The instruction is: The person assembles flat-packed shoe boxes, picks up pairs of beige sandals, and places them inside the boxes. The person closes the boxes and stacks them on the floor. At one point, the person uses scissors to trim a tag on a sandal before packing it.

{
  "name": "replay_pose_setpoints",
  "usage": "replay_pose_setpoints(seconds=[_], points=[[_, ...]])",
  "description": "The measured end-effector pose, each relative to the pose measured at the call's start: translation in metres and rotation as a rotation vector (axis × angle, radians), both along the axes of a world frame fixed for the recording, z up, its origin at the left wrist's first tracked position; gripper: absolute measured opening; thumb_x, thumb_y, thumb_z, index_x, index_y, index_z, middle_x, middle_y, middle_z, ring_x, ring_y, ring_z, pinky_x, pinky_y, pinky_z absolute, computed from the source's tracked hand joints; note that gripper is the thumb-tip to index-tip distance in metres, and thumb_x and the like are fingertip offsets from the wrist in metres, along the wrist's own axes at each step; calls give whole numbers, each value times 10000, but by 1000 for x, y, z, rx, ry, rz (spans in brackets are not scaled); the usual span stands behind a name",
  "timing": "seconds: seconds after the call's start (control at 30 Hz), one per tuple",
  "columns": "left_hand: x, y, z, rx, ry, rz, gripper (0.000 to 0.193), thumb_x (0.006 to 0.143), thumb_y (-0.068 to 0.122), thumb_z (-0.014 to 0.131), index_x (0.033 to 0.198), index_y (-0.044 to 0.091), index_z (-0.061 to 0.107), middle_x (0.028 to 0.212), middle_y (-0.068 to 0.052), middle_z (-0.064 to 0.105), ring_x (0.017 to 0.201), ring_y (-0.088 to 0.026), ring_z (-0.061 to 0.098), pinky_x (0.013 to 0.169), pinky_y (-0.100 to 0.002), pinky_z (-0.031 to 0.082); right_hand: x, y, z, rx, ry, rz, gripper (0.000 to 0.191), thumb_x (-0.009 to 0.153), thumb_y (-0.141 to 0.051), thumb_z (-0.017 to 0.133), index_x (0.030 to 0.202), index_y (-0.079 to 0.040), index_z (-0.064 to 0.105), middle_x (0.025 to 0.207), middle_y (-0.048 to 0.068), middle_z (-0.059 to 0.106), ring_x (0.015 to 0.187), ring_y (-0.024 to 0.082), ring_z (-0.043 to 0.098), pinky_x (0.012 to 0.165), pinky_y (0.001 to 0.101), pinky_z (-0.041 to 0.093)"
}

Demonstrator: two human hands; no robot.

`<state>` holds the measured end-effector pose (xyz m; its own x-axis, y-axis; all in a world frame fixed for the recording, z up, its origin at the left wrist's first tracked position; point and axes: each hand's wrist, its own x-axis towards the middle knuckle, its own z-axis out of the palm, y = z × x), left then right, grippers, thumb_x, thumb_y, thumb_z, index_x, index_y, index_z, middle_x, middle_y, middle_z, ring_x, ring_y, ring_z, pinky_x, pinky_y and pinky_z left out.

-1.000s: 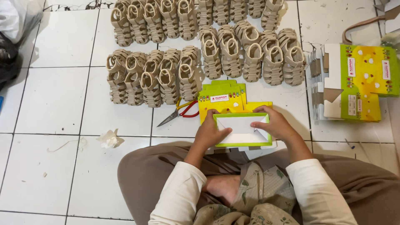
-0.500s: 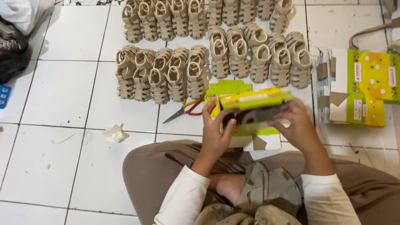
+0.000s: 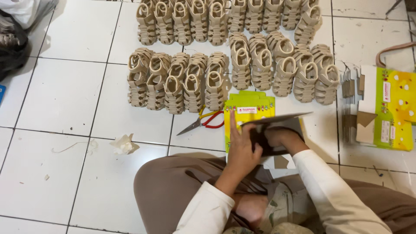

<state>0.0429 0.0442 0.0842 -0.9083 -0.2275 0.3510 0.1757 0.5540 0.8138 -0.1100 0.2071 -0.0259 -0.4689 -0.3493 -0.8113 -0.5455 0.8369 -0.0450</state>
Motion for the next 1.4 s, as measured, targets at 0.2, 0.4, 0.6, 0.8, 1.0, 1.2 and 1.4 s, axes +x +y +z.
replay_pose_setpoints(seconds=[0.2,0.4,0.6,0.8,1.0,1.2,1.4], points=[[-15,-57,19,844,174,222,326,924,11,544,1199,72,380,1643,-170,114,1359,-311,491,1076,-437,477,12,-40,72,-251,-237,148,214,883,-291,693,1024,-133,726,1014,82,757,939,231,703,838,379,561],[-38,-83,2,1391,110,340,389,990,37,497,1327,170,358,1511,-222,342,1275,-261,536,1017,-369,466,-98,-105,181,-560,68,30,194,841,-226,705,1018,-152,733,900,56,769,840,192,750,760,340,580],[-60,-85,-14,1359,83,301,333,913,-18,486,1203,122,399,1623,-58,227,1285,-224,546,1032,-346,468,-199,-162,71,-609,229,253,351,603,-23,863,937,-80,775,1037,110,717,945,307,695,825,404,571],[-60,-87,-32,1398,64,188,197,968,-23,474,1133,78,435,1586,-136,350,1220,-206,536,1028,-330,455,-188,-155,27,-759,504,2,47,796,-28,763,839,-27,781,977,156,710,862,336,711,820,410,575],[-57,-68,-23,1032,-67,109,503,887,-10,540,1357,69,379,1494,-185,442,1229,-243,557,986,-349,494,-104,-137,185,-1002,278,-109,106,826,-61,737,927,-32,753,915,107,713,812,236,737,758,340,594],[-43,-62,-1,260,433,233,1056,837,243,842,1586,90,115,1681,-238,90,1562,-398,213,1265,-462,299,34,-99,296,-1039,185,-29,136,850,-137,732,945,-45,765,979,88,691,857,195,702,779,321,576],[-16,-61,8,631,638,0,1020,770,371,918,1575,214,311,1660,-131,345,1529,-326,403,1241,-509,441,110,-84,288,-1411,159,-168,283,930,-87,700,1154,14,558,1172,100,596,900,181,651,857,311,572]])
